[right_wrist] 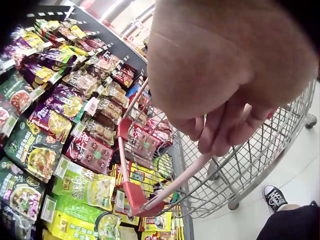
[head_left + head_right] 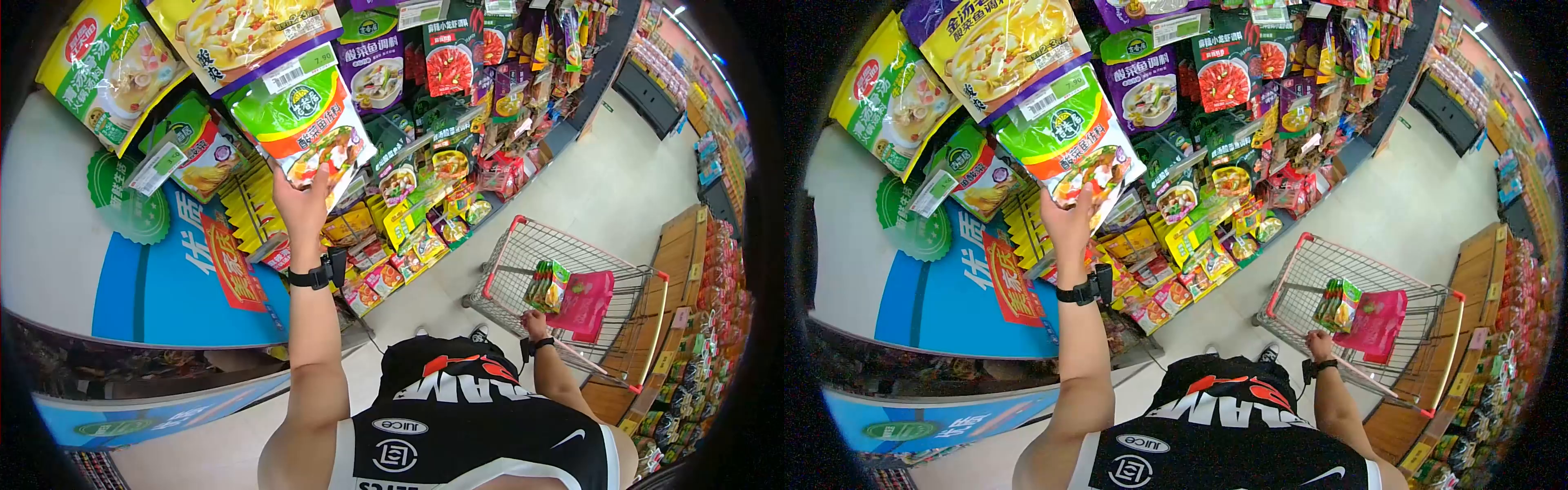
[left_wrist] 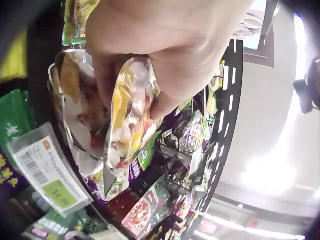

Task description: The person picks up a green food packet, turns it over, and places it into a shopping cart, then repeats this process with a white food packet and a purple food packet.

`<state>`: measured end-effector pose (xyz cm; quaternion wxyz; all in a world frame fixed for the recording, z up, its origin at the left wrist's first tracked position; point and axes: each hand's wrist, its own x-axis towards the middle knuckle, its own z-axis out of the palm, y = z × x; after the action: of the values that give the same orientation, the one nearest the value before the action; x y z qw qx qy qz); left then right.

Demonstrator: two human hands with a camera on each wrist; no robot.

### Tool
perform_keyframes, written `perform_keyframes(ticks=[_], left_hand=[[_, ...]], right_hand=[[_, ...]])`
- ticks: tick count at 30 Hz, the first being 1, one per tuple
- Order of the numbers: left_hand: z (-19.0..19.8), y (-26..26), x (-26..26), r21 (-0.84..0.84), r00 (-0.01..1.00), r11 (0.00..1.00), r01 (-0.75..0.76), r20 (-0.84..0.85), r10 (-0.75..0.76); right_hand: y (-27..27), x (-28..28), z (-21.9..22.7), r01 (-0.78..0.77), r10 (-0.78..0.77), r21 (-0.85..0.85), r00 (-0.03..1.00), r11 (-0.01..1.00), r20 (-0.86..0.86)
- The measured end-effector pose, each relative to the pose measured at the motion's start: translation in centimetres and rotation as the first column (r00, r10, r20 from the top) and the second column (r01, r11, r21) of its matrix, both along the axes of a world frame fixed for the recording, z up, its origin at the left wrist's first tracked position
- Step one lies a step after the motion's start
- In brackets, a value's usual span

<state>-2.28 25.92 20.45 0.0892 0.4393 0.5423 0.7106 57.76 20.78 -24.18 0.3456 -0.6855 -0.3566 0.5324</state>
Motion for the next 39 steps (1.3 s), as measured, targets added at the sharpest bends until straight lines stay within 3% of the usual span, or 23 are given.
perform_keyframes(ticks=[2, 5, 7, 9, 12, 13, 14, 15, 16, 17, 18, 19, 20, 21, 22, 23, 24, 27, 28, 31, 32, 35, 39], left_hand=[[0.0, -0.1, 0.1, 0.1, 0.989, 0.989, 0.112, 0.088, -0.121], [2.2, -2.6, 2.9, 0.06, 0.898, 0.967, 0.248, 0.36, -0.253], [0.9, -3.3, 3.4, 0.094, 0.863, 0.923, 0.374, 0.33, -0.384], [0.9, -5.4, 5.5, 0.058, 0.712, 0.828, 0.558, 0.479, -0.513], [-1.0, -6.6, 9.0, 0.077, 0.65, 0.733, 0.676, 0.406, -0.642], [-1.9, -6.7, 10.1, 0.096, 0.619, 0.694, 0.713, 0.378, -0.688], [-2.6, -7.1, 11.1, 0.051, 0.589, 0.666, 0.744, 0.421, -0.69], [-3.5, -7.5, 12.3, 0.007, 0.547, 0.621, 0.784, 0.466, -0.696], [-4.5, -7.9, 13.3, -0.025, 0.552, 0.613, 0.79, 0.466, -0.692], [-5.7, -8.0, 14.0, -0.059, 0.554, 0.599, 0.798, 0.463, -0.692], [-7.5, -7.7, 14.2, -0.083, 0.588, 0.598, 0.798, 0.327, -0.74], [-7.4, -8.6, 14.4, -0.257, 0.609, 0.556, 0.791, 0.421, -0.672], [-7.8, -8.5, 15.0, -0.26, 0.635, 0.581, 0.772, 0.355, -0.686], [-8.1, -8.3, 15.6, -0.254, 0.668, 0.618, 0.744, 0.282, -0.688], [-8.9, -8.1, 15.4, -0.26, 0.642, 0.587, 0.766, 0.348, -0.683], [-10.0, -7.7, 15.5, -0.271, 0.624, 0.564, 0.78, 0.404, -0.668], [-10.9, -7.5, 15.6, -0.284, 0.613, 0.547, 0.787, 0.457, -0.645], [-11.9, -7.3, 17.6, -0.306, 0.577, 0.492, 0.815, 0.505, -0.642], [-13.9, -6.9, 17.5, -0.267, 0.497, 0.431, 0.862, 0.61, -0.617], [-16.8, -6.7, 18.3, -0.238, 0.39, 0.321, 0.917, 0.713, -0.583], [-17.7, -6.7, 19.0, -0.198, 0.35, 0.298, 0.934, 0.679, -0.645], [-18.8, -7.6, 20.6, -0.256, 0.299, 0.157, 0.954, 0.755, -0.584], [-19.5, -8.2, 22.3, -0.208, 0.296, 0.216, 0.954, 0.763, -0.574]], right_hand=[[-0.2, -0.2, -0.2, 0.0, 0.0, 0.015, 1.0, 1.0, -0.007], [-0.2, -0.4, 0.5, -0.005, 0.006, 0.056, 1.0, 0.998, -0.022], [-0.5, -0.2, 0.5, 0.003, 0.001, 0.06, 0.998, 0.998, -0.063], [-0.5, -0.2, 0.1, 0.058, -0.056, 0.022, 0.994, 0.998, -0.095], [0.2, -0.3, 1.3, 0.095, -0.106, -0.086, 0.985, 0.992, -0.136], [0.5, 0.4, -0.6, 0.122, -0.141, -0.085, 0.948, 0.989, -0.284], [0.5, 0.6, -0.2, 0.076, -0.09, -0.069, 0.97, 0.995, -0.224], [0.3, 0.1, 1.5, 0.025, -0.027, -0.048, 0.998, 0.999, -0.054], [0.1, -2.1, 5.0, 0.114, -0.111, 0.005, 0.976, 0.994, -0.187], [-0.1, -4.1, 10.1, 0.068, -0.054, 0.04, 0.956, 0.997, -0.289], [0.4, -4.0, 11.6, -0.128, 0.136, 0.046, 0.96, 0.991, -0.245], [0.8, -5.0, 13.2, -0.136, 0.154, 0.073, 0.871, 0.988, -0.467], [0.8, -6.3, 16.4, -0.254, 0.237, 0.053, 0.781, 0.966, -0.578], [0.5, -8.3, 20.9, -0.375, 0.384, 0.167, 0.636, 0.912, -0.669], [0.3, -10.3, 24.2, -0.476, 0.543, 0.297, 0.545, 0.828, -0.639], [0.2, -12.1, 27.7, -0.553, 0.654, 0.357, 0.563, 0.752, -0.506], [0.4, -13.5, 27.6, -0.546, 0.679, 0.409, 0.52, 0.731, -0.519], [-0.6, -17.8, 30.0, -0.52, 0.649, 0.408, 0.698, 0.75, -0.303], [-0.3, -18.2, 29.3, -0.554, 0.612, 0.283, 0.767, 0.783, -0.193], [-1.3, -18.2, 26.0, -0.363, 0.512, 0.411, 0.784, 0.836, -0.35], [-1.8, -17.9, 24.9, -0.323, 0.462, 0.369, 0.792, 0.872, -0.399], [-3.4, -16.9, 26.5, -0.298, 0.442, 0.365, 0.793, 0.882, -0.419], [-4.0, -15.8, 25.4, -0.401, 0.47, 0.345, 0.871, 0.849, -0.144]])
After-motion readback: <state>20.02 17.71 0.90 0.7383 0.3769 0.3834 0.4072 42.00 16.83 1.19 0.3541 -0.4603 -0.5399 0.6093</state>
